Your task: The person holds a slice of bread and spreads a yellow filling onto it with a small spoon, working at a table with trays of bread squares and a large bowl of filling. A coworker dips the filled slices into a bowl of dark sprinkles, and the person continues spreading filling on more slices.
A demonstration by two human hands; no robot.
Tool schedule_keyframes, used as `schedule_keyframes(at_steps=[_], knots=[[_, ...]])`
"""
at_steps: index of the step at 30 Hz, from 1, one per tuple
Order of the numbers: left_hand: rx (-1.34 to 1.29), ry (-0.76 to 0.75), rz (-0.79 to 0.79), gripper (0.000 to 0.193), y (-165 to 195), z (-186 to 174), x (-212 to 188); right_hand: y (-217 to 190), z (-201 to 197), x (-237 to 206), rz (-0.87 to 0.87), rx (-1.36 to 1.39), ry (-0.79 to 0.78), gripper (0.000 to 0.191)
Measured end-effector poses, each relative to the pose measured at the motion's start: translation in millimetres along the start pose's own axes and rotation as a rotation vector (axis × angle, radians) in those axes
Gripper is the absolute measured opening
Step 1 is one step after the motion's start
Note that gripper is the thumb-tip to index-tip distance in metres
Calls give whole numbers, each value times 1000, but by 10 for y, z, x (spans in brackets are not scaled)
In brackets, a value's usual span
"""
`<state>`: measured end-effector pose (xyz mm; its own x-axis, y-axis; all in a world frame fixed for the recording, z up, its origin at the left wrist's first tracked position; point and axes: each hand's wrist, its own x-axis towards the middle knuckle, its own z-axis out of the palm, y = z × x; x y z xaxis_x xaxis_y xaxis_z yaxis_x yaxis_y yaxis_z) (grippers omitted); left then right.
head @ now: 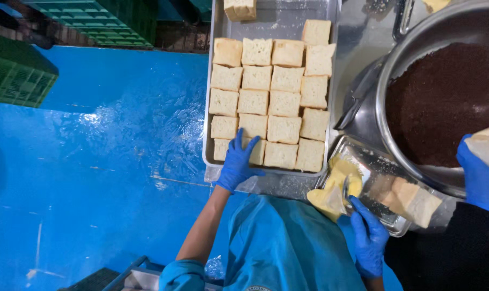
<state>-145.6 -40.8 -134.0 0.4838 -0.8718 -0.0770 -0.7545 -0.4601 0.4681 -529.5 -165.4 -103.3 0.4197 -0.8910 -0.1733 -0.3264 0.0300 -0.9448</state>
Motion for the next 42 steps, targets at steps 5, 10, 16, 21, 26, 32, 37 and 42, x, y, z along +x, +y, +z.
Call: schedule_keyframes(at_steps=[5, 10, 16, 21, 26, 32, 37, 42], knots=[[335, -35, -35, 105, -352, 29, -21, -548, 461, 175, 114, -6, -59, 38], [467, 251, 255, 80, -655, 47, -156, -821, 700, 245, 164, 33, -70, 39], [-538, 281, -93, 68, -630, -265, -270, -792, 938, 249, 101, -8, -47, 42], [-1813, 80, -692, 59, 176, -110, -236, -785, 1343, 378, -48, -39, -75, 65], [-1815, -143, -375, 70, 808, 111, 8, -871, 1455, 618, -236, 310, -174, 83], [-1701, -226, -339, 70, 1012, -6, 140, -814, 1285, 753, -111, 228, -66, 72], [-1678, -252, -478, 63, 1165, 154, 138, -692, 1171, 764, -69, 212, 77, 59], [-1764, -320, -471, 56, 1097, 328, 103, -650, 1001, 804, 37, 357, 51, 55]])
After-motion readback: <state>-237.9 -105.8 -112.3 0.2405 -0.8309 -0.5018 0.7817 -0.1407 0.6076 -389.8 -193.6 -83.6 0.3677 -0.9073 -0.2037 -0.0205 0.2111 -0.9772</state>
